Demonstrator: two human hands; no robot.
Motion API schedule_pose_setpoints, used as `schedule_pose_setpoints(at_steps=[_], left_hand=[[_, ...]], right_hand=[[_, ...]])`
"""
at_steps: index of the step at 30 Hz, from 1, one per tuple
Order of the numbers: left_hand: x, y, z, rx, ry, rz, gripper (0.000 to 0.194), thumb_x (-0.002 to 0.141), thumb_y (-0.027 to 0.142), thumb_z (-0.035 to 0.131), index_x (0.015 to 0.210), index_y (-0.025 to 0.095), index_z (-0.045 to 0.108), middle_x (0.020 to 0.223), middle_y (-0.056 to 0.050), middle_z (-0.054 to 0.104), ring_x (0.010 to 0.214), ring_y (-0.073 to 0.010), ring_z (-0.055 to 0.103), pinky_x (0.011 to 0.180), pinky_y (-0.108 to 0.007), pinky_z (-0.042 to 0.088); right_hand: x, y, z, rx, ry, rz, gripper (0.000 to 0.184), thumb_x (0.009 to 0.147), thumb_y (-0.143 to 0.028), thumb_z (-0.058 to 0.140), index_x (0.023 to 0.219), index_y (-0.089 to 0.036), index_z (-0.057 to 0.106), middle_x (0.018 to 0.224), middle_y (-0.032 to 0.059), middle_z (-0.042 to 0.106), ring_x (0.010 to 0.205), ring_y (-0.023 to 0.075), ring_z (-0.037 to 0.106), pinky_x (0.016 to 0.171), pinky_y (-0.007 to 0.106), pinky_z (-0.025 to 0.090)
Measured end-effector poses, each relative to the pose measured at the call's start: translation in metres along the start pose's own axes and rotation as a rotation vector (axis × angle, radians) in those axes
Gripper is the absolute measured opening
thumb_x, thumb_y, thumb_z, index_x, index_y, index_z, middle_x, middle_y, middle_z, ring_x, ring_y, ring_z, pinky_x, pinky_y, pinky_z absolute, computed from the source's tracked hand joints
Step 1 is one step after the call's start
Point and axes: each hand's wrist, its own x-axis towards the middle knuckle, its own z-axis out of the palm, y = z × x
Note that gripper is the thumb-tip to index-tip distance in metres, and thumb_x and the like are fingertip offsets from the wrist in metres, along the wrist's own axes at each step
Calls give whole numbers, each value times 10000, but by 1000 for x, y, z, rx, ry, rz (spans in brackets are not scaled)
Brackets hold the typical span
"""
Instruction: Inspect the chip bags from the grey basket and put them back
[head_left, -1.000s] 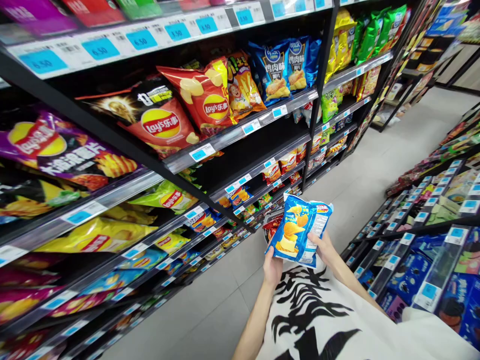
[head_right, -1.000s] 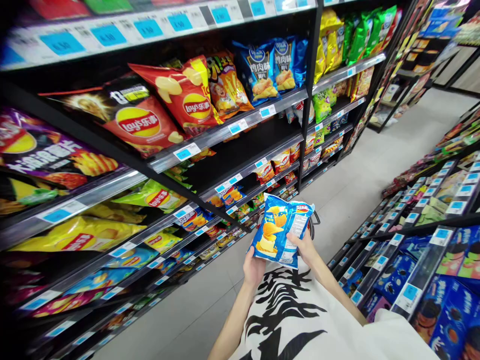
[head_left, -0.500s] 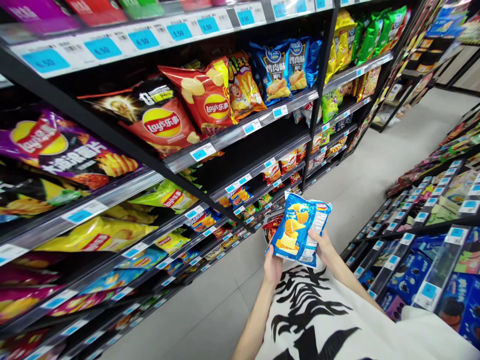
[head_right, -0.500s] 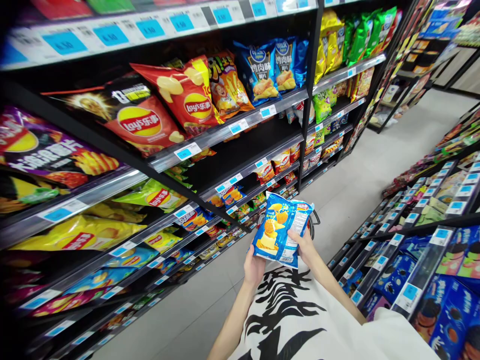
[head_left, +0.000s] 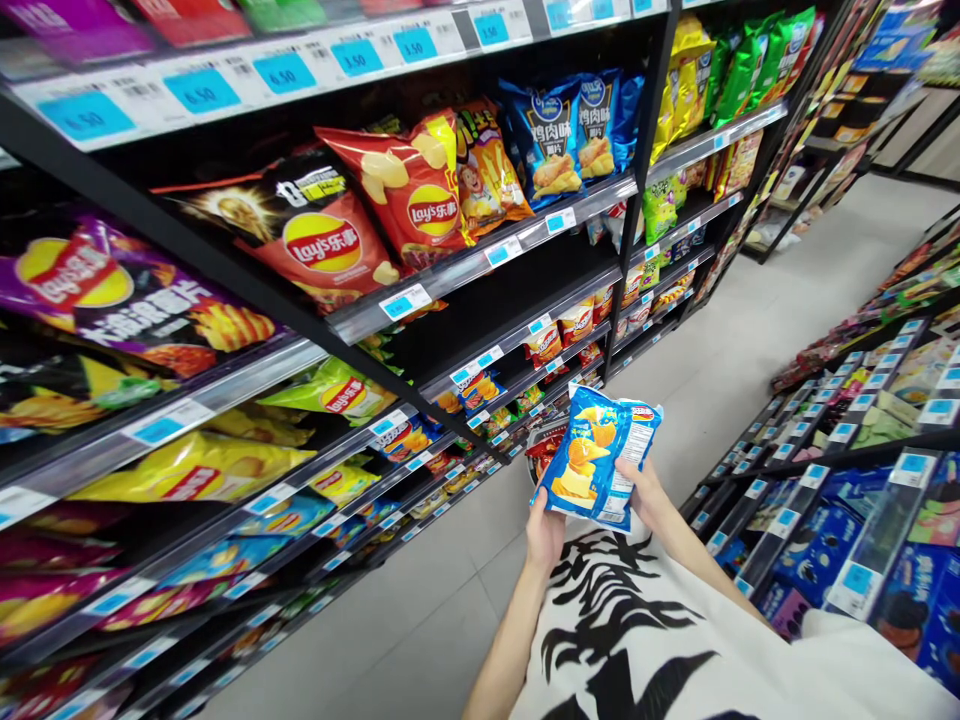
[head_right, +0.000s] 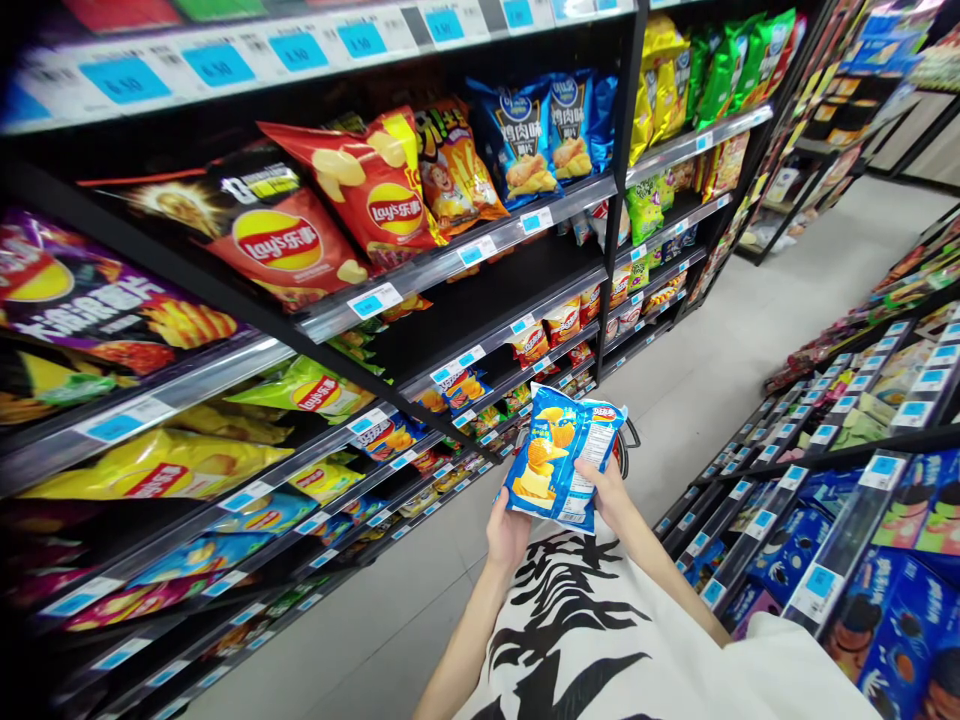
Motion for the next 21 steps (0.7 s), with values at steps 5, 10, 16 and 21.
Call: schedule_pose_setpoints(at_steps=[5, 10, 16, 21], left_hand=[[-1, 0, 3, 14, -10, 12, 665, 835, 544, 807, 1423, 253, 694, 1466, -121, 708, 1479, -382, 549, 1206, -513, 454], [-1, 1, 7, 25, -20, 6, 688, 805, 563, 820, 1406, 250, 706, 1448, -120, 720, 1456, -390, 571, 1201, -515, 455], [2, 2, 11, 12, 0, -31, 615, 788, 551, 823, 1300, 216, 763, 1345, -137, 773, 1415, -397, 608, 1176, -512, 476], [2, 1, 11, -1, 1, -13, 579, 823, 517, 799, 1320, 223, 749, 1364, -126, 765, 1444, -381, 583, 1167, -490, 487]], right_hand=[[-1, -5, 2, -2, 23, -5, 800, 578, -455, 1009, 1299, -275, 713, 1111, 82, 859, 1126, 419, 789, 1017, 601, 634], [-5, -4, 3, -14, 49, -55, 839, 588, -479, 1000, 1343, -285, 689, 1141, 84, 853, 1109, 413, 795, 1003, 597, 642], [-10, -5, 7, -3, 73, -105, 808, 589, -479, 999, 1315, -282, 704, 1177, 82, 845, 1113, 411, 793, 1022, 591, 636], [-7, -3, 5, 18, 95, -87, 791, 613, -502, 998, 1316, -286, 708, 1168, 76, 850, 1116, 417, 794, 1041, 606, 627]])
